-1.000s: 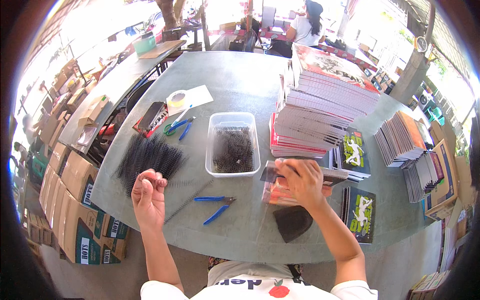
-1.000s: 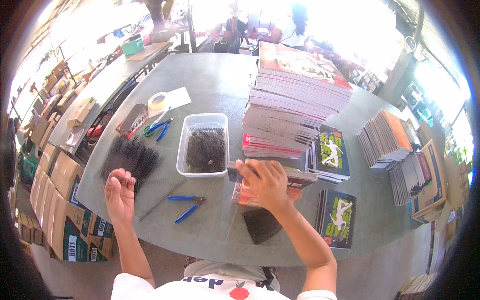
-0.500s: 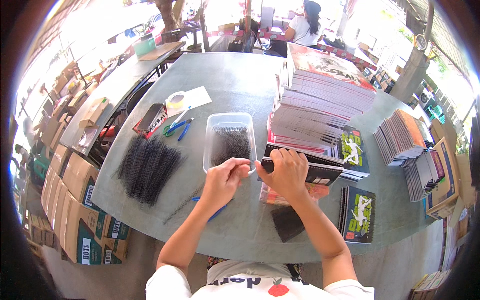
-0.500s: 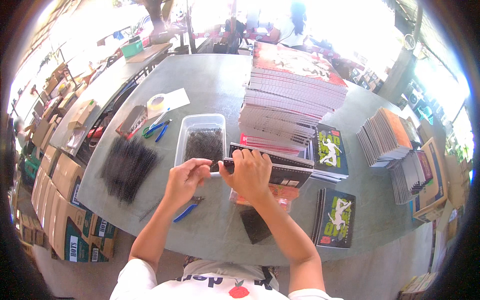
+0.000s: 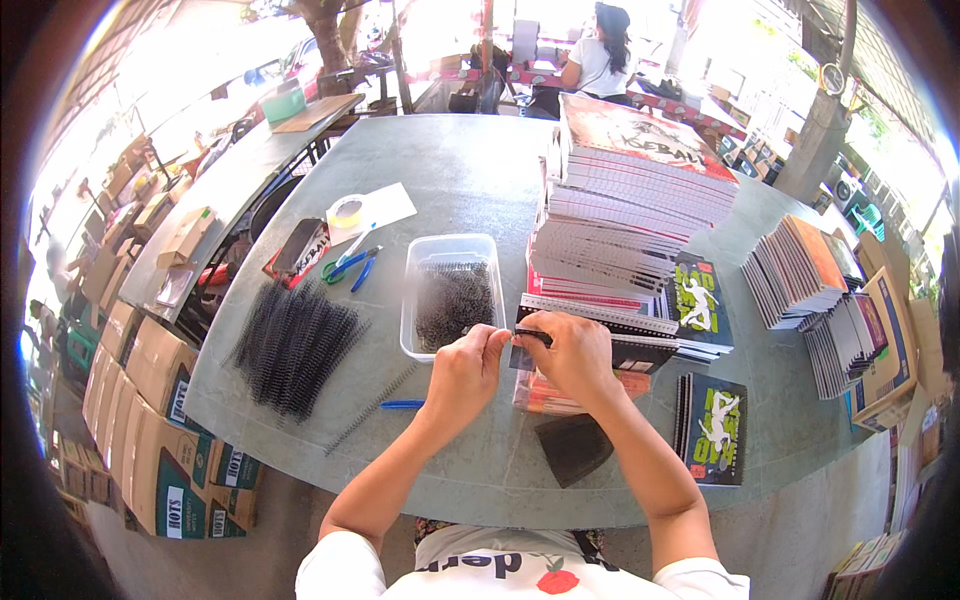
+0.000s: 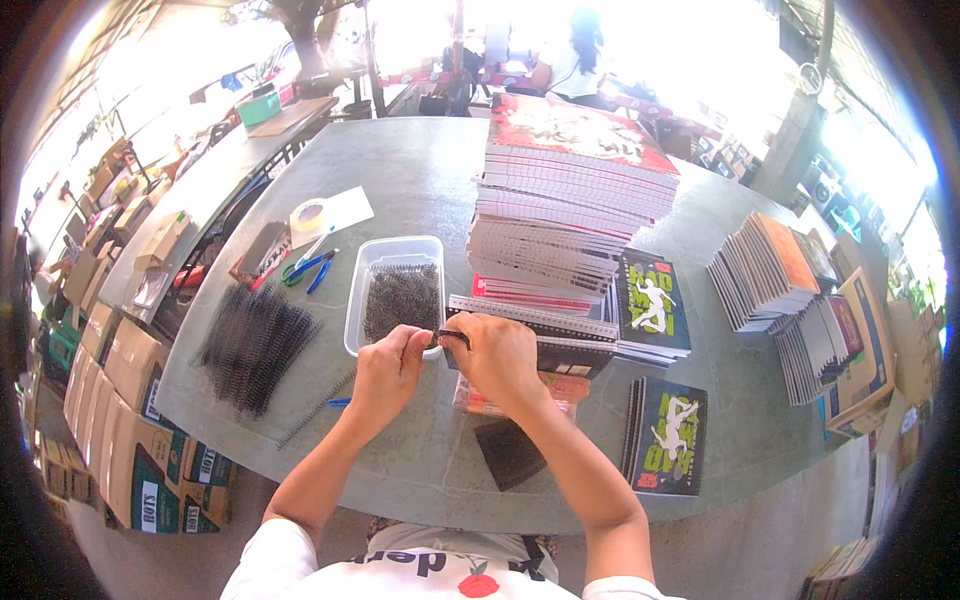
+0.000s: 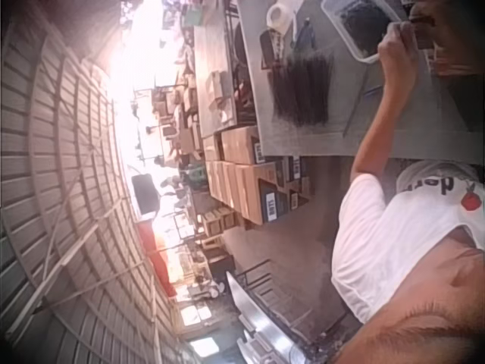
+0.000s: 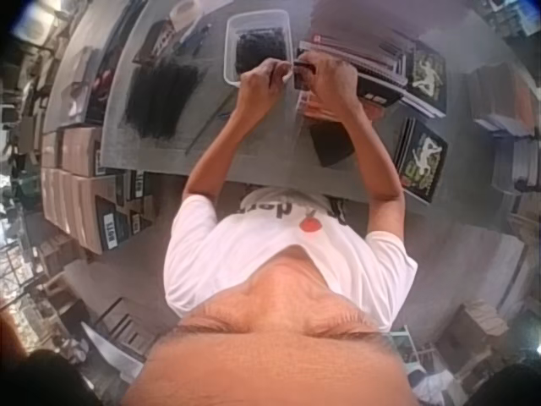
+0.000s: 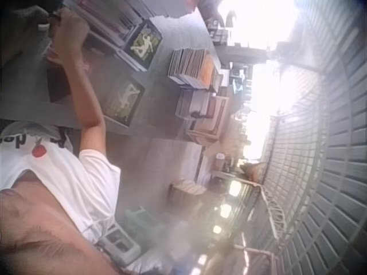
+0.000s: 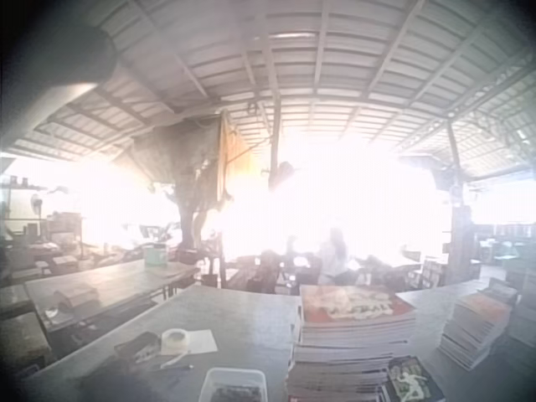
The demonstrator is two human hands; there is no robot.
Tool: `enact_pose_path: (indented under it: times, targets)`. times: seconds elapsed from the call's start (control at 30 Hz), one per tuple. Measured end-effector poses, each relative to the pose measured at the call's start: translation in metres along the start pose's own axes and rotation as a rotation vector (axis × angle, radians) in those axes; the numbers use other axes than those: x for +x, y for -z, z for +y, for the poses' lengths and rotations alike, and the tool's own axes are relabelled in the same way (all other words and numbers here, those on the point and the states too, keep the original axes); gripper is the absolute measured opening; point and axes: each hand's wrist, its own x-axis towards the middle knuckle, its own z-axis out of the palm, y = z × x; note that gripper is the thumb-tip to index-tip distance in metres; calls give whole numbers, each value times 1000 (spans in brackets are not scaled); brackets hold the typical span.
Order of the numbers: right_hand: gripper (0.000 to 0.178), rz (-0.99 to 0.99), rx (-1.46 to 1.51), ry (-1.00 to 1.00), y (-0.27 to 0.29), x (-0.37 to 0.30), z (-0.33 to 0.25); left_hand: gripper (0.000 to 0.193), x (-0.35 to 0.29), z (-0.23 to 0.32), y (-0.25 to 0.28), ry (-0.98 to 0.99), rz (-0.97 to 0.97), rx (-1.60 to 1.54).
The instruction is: The person binds notebooks by threading a plastic spiral through pre-punched holes, cutting the excess spiral with pliers, and repeating the process for multiple books.
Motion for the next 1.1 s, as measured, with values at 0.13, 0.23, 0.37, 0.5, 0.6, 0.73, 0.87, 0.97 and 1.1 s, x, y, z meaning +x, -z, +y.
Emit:
enact_pose_path:
  times: [0.13, 0.23, 0.37, 0.5, 0.6, 0.73, 0.87, 0.97, 1.1]
  targets:
    - [19, -18, 45, -10, 1, -1, 0, 18, 6, 1, -1, 136, -114, 70]
    - [17, 63, 12, 45, -5, -3, -1, 15, 12, -5, -6, -116, 27, 96]
    - [14, 92, 51, 146, 2, 2, 7, 16, 27, -16, 27, 32, -319, -68]
    - [12, 14, -74, 97, -1, 6, 5, 24, 39, -25, 43, -169, -351, 139]
    - [15, 93, 13, 142, -5, 11, -3, 20, 43, -27, 41, -88, -317, 48]
    - [11, 55, 137, 29, -1, 9, 0, 20, 44, -30, 48, -200, -314, 118]
    - [13, 41, -4, 95, -3, 6, 8, 14, 48, -15, 48, 176, -426, 110]
    - [13, 83, 7, 157, 1, 6, 3, 18, 47, -31, 48, -19, -511, 44]
    - [12, 54, 10, 173, 0, 6, 4, 26, 49, -25, 41, -309, -193, 86]
